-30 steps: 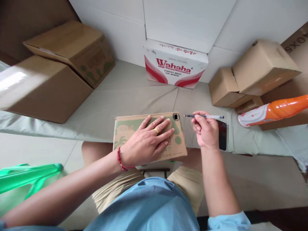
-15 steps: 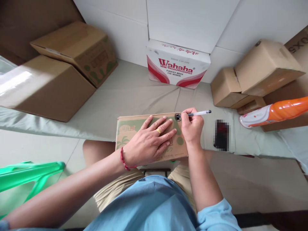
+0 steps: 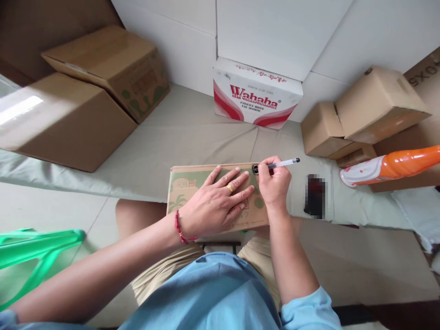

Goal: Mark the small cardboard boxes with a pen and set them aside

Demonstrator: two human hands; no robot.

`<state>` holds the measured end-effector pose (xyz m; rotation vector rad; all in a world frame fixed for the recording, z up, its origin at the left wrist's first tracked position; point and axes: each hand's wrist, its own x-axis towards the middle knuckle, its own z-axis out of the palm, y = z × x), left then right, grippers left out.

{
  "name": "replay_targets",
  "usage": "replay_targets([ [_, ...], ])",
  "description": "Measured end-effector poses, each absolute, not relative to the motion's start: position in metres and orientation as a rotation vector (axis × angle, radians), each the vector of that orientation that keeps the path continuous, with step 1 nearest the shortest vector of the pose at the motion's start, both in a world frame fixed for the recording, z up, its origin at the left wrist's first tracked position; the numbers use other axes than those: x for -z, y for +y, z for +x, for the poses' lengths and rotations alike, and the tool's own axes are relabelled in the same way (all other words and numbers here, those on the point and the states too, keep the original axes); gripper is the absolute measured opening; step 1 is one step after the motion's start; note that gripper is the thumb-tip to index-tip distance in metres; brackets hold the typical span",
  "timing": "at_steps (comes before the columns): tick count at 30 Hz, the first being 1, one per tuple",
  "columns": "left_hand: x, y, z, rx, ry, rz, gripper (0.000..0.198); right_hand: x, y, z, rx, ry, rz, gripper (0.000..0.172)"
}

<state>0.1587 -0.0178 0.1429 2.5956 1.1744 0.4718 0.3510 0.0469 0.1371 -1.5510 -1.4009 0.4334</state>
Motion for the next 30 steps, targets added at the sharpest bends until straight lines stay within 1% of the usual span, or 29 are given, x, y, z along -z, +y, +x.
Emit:
replay_targets([
  [10,-0.1433,-0.0164,0.1582,-0.474,1.177,2.589,0.049,-0.1346,0.0503,0.3509,-0.454,-1.374,-1.556,0.016],
  [30,-0.1432,-0.0165,0.1584,-0.485,1.176,2.587,0.047,-0.1332,0.0482,0.3519,-0.361,-1.331,-1.552,0.012],
])
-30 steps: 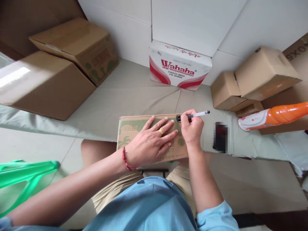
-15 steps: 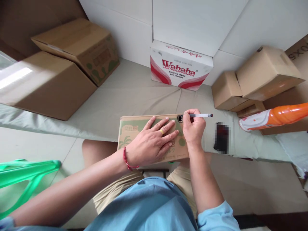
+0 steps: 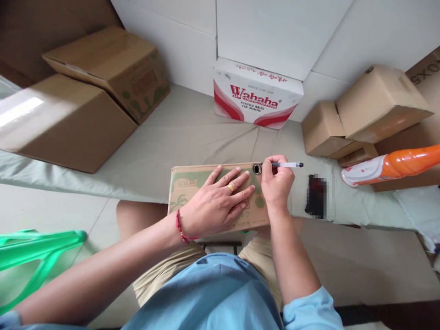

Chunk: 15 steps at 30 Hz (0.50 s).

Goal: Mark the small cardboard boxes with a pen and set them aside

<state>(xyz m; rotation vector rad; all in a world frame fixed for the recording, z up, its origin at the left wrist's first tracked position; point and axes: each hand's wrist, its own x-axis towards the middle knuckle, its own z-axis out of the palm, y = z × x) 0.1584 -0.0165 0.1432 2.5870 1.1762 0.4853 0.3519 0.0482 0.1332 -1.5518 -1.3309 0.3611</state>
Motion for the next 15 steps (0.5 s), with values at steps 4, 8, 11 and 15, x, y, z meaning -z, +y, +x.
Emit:
replay_targets([
  [4,-0.1430,-0.0165,0.1580,-0.486,1.165,2.596,0.048,-0.1329,0.0478,0.3529,-0.309,-1.277,-1.573,0.010],
  [8,-0.1428,-0.0165,0.1576,-0.487,1.171,2.594,0.048,-0.1317,0.0480,0.3537,-0.318,-1.266,-1.551,0.011],
  [11,-0.1429,-0.0162,0.1577,-0.491,1.174,2.593,0.048,-0.1300,0.0490,0.3543,-0.349,-1.271,-1.557,0.012],
  [15,-0.1436,-0.0156,0.1578,-0.478,1.167,2.585,0.048,-0.1300,0.0490,0.3550,-0.334,-1.272,-1.566,0.011],
])
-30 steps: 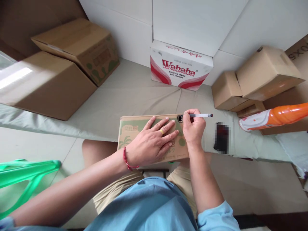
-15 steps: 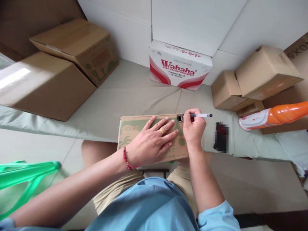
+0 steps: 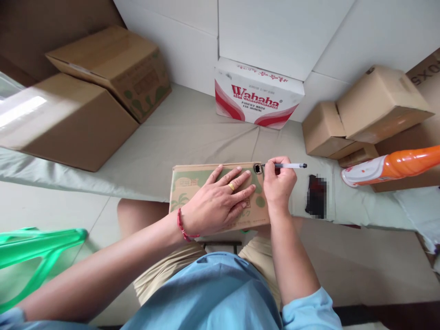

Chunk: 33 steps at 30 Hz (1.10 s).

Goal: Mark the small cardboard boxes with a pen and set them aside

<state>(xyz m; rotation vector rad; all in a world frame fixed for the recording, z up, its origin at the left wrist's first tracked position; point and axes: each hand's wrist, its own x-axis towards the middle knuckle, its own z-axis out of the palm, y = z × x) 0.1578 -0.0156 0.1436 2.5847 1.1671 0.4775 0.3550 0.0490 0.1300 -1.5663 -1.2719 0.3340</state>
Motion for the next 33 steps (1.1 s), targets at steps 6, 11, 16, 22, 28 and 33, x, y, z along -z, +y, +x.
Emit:
replay_targets([
  [6,-0.144,-0.015,0.158,-0.477,1.168,2.580,0.048,-0.132,0.046,0.356,-0.285,-1.264,-1.583,0.010],
  [11,-0.144,-0.015,0.158,-0.468,1.169,2.573,0.048,-0.131,0.044,0.358,-0.260,-1.285,-1.595,0.013],
  [16,-0.145,-0.015,0.158,-0.465,1.176,2.570,0.047,-0.132,0.041,0.359,-0.254,-1.310,-1.596,0.014],
  [22,-0.145,-0.016,0.158,-0.477,1.172,2.573,0.047,-0.139,0.037,0.353,-0.306,-1.396,-1.551,0.014],
  [28,-0.144,-0.015,0.158,-0.476,1.178,2.577,0.047,-0.140,0.041,0.349,-0.422,-1.420,-1.490,0.016],
  [33,-0.145,-0.015,0.158,-0.458,1.170,2.563,0.047,-0.136,0.045,0.351,-0.455,-1.417,-1.500,0.019],
])
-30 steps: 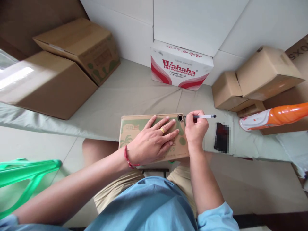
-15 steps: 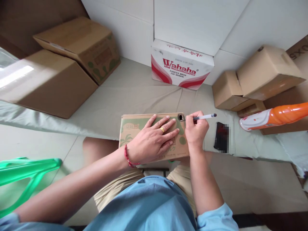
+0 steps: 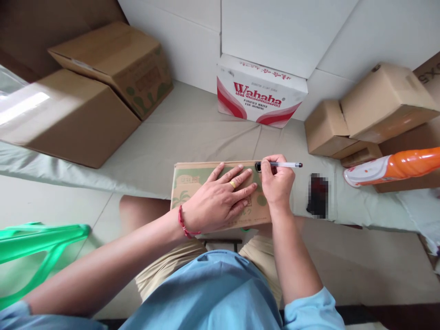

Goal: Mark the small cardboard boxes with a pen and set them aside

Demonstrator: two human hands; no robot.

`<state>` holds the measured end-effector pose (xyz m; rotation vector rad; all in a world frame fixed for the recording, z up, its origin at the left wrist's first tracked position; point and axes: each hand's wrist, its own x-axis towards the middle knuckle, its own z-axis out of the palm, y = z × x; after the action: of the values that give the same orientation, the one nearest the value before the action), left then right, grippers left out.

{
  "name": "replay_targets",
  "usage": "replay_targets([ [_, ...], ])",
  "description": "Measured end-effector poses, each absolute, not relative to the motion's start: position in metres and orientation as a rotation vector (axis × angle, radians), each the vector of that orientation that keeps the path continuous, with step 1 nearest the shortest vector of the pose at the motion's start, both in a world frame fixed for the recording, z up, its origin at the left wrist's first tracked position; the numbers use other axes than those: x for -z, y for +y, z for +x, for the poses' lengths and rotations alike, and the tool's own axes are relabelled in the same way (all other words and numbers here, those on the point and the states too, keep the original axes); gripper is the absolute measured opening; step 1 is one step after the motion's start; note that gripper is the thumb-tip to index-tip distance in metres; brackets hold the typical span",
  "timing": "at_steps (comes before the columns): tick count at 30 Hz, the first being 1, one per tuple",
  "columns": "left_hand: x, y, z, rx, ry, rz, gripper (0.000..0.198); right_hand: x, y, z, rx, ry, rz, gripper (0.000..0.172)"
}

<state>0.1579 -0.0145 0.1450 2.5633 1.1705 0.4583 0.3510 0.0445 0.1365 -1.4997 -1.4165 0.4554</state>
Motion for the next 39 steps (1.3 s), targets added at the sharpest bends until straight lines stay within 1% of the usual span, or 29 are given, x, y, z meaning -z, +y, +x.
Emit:
replay_targets([
  [11,-0.145,-0.015,0.158,-0.464,1.170,2.562,0.047,-0.141,0.040,0.349,-0.376,-1.440,-1.546,0.013],
  [17,-0.143,-0.015,0.158,-0.478,1.171,2.570,0.047,-0.138,0.040,0.353,-0.300,-1.386,-1.580,0.013],
  [22,-0.145,-0.015,0.157,-0.445,1.170,2.568,0.048,-0.132,0.037,0.363,-0.190,-1.278,-1.473,0.013],
  [23,-0.146,-0.015,0.155,-0.433,1.159,2.569,0.051,-0.128,0.036,0.368,-0.189,-1.252,-1.449,0.016],
  [24,-0.148,-0.014,0.154,-0.418,1.139,2.572,0.058,-0.124,0.035,0.376,-0.189,-1.240,-1.438,0.020],
  [26,-0.152,-0.013,0.150,-0.374,1.063,2.592,0.082,-0.113,0.033,0.397,-0.158,-1.293,-1.500,0.029],
  [28,-0.158,-0.012,0.148,-0.307,0.962,2.639,0.100,-0.100,0.032,0.422,-0.078,-1.503,-1.708,0.029],
  [29,-0.161,-0.013,0.147,-0.267,0.928,2.668,0.103,-0.092,0.032,0.435,-0.038,-1.660,-1.842,0.028],
  [31,-0.170,-0.017,0.147,-0.185,0.923,2.719,0.098,-0.078,0.033,0.458,0.004,-1.947,-2.060,0.032],
  [32,-0.174,-0.021,0.148,-0.155,0.945,2.737,0.090,-0.072,0.035,0.467,-0.003,-2.048,-2.119,0.036],
  [34,-0.181,-0.032,0.146,-0.149,0.988,2.755,0.064,-0.062,0.037,0.481,-0.033,-2.134,-2.150,0.041],
  [36,-0.182,-0.047,0.140,-0.236,1.010,2.752,0.045,-0.055,0.039,0.492,-0.056,-2.158,-2.146,0.045],
  [39,-0.174,-0.069,0.124,-0.435,1.094,2.713,0.036,-0.049,0.031,0.511,-0.026,-2.122,-2.177,0.056],
])
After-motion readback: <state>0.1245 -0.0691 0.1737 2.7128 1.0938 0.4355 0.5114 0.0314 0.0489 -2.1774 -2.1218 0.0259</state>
